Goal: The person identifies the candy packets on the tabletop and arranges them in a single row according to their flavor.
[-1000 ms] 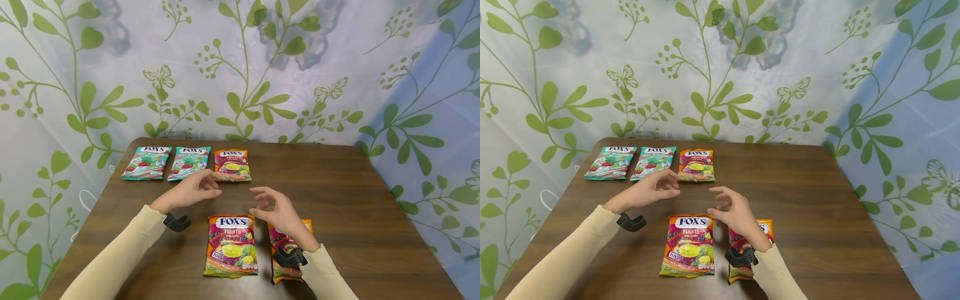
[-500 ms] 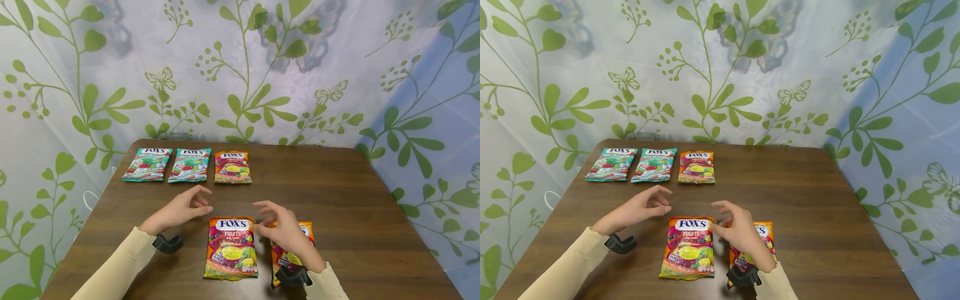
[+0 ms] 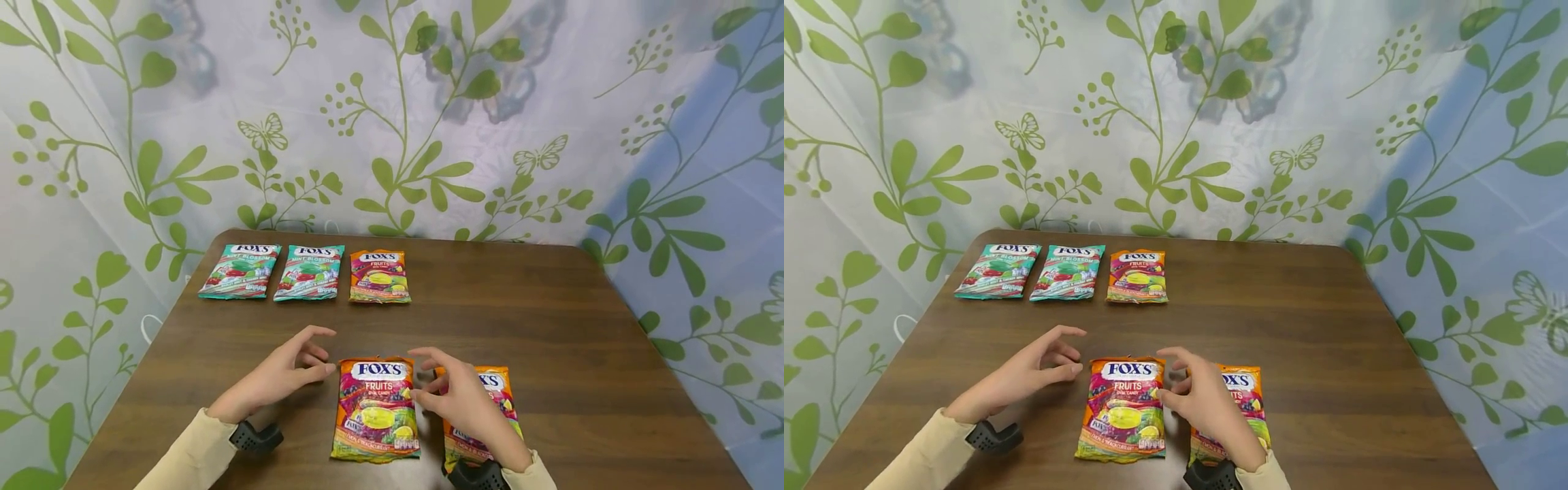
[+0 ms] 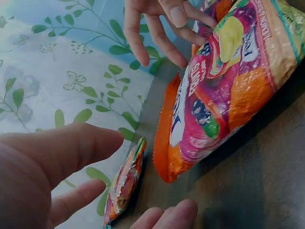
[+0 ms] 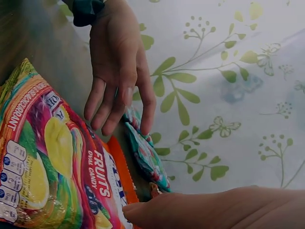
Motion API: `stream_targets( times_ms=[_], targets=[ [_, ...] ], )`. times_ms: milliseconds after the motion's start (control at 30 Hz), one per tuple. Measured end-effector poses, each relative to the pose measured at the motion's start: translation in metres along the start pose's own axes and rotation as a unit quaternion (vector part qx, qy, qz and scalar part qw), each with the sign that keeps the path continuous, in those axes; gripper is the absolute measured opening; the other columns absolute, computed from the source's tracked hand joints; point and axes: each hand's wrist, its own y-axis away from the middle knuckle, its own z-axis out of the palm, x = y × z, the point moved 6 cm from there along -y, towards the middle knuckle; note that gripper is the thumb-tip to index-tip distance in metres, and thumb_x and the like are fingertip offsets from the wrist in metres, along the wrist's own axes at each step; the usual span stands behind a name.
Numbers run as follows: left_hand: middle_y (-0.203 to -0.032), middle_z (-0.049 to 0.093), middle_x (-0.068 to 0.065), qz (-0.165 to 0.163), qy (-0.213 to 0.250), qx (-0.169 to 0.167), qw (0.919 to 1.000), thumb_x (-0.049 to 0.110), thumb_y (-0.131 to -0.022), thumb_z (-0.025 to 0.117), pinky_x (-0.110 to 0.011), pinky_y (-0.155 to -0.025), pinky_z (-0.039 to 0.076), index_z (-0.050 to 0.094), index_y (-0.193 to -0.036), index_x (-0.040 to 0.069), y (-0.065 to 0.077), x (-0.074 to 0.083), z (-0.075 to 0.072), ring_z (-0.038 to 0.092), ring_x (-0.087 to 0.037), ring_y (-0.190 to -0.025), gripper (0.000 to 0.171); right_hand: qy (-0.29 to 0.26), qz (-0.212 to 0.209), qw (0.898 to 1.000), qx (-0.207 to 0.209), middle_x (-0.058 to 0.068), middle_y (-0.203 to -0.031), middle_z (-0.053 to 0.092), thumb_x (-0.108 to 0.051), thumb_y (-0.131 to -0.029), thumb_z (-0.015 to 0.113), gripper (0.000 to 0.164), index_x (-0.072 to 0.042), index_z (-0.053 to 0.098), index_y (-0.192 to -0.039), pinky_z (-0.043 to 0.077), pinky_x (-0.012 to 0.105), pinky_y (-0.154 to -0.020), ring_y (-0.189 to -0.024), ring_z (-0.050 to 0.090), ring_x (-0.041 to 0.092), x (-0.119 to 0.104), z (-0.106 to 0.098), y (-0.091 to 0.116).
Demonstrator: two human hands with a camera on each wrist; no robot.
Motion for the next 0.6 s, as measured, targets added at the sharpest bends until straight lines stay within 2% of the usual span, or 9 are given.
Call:
stream_targets(
  times_ms=[200, 400, 600],
  targets=[
    [-0.135, 0.061, -0.022, 0.003, 0.036, -0.017, 0.9992, 0.025, -0.108, 0.074, -0.040, -0.094, 0.056, 0.046, -0.158, 0.006, 0.007, -0.008, 0.009, 0.066, -0.031, -0.119, 0.060, 0.001, -0.002, 1.000, -0.011, 0.023, -0.130, 0.067, -0.012, -0.096, 0.087, 0.056, -0.015, 0.066, -0.147, 0.055, 0.032, -0.059, -0.087, 0.076, 0.019, 0.004, 0.005, 0.002],
    [-0.137, 0.060, -0.021, 0.000, 0.054, -0.021, 0.9983, 0.024, -0.108, 0.074, -0.033, -0.093, 0.056, 0.047, -0.157, 0.005, 0.011, -0.008, 0.021, 0.065, -0.032, -0.121, 0.059, -0.007, -0.003, 1.000, -0.015, 0.024, -0.129, 0.066, -0.015, -0.097, 0.086, 0.054, -0.015, 0.066, -0.148, 0.059, 0.033, -0.062, -0.084, 0.075, 0.018, 0.007, 0.009, 0.002],
    [-0.138, 0.060, -0.021, 0.008, 0.058, -0.024, 0.9980, 0.021, -0.109, 0.073, -0.039, -0.098, 0.055, 0.049, -0.156, 0.006, 0.012, -0.005, 0.029, 0.064, -0.032, -0.122, 0.055, -0.010, 0.001, 1.000, -0.013, 0.023, -0.129, 0.066, -0.016, -0.097, 0.087, 0.055, -0.015, 0.066, -0.148, 0.059, 0.033, -0.063, -0.084, 0.076, 0.017, 0.010, 0.011, 0.002]
  ],
)
